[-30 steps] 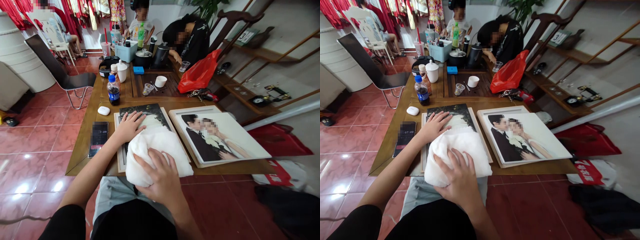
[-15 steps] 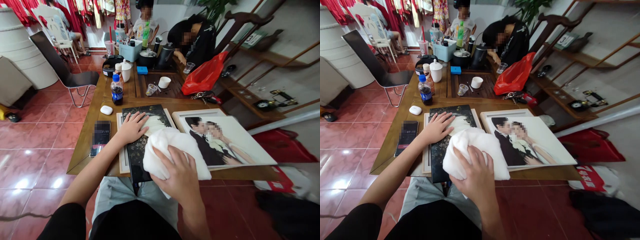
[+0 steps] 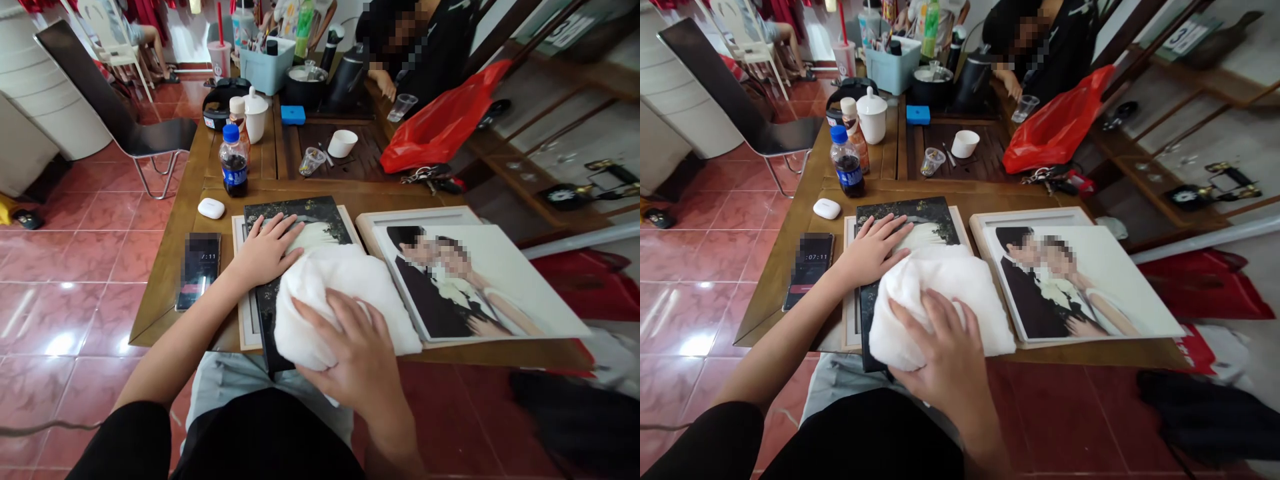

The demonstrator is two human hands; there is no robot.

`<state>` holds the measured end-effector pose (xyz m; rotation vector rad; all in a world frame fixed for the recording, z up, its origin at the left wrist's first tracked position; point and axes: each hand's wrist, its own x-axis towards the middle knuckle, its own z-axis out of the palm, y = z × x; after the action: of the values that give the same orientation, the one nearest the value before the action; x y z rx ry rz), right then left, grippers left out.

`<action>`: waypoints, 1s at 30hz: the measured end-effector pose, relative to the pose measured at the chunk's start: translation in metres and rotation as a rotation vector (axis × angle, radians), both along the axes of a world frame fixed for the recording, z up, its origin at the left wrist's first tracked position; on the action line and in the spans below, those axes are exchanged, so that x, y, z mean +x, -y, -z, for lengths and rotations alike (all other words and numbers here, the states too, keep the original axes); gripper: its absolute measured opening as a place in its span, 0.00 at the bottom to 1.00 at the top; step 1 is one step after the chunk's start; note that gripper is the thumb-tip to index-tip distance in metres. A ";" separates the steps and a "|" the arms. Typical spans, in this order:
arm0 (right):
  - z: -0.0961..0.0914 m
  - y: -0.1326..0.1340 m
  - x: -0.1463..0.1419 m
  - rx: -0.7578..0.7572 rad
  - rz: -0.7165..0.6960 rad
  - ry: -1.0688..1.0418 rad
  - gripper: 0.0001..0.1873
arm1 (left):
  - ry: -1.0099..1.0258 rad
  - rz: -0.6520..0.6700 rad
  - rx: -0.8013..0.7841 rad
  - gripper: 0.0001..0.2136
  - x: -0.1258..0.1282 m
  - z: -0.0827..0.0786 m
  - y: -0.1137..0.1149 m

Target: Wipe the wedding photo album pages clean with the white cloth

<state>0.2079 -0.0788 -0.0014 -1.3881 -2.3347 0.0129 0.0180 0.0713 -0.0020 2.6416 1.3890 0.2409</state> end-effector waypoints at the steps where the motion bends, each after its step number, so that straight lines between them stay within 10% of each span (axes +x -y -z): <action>1: 0.000 -0.002 0.005 0.002 0.032 0.013 0.33 | 0.003 0.000 0.001 0.27 0.000 0.000 0.001; 7: -0.003 -0.007 0.021 0.024 0.169 0.065 0.31 | 0.016 0.001 -0.002 0.26 0.001 -0.001 0.002; 30: 0.000 -0.005 -0.007 0.053 -0.068 -0.032 0.30 | -0.024 0.012 0.026 0.27 0.001 0.001 0.002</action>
<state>0.2007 -0.0739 -0.0017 -1.2743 -2.3380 -0.0066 0.0189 0.0695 -0.0028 2.6814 1.3866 0.2280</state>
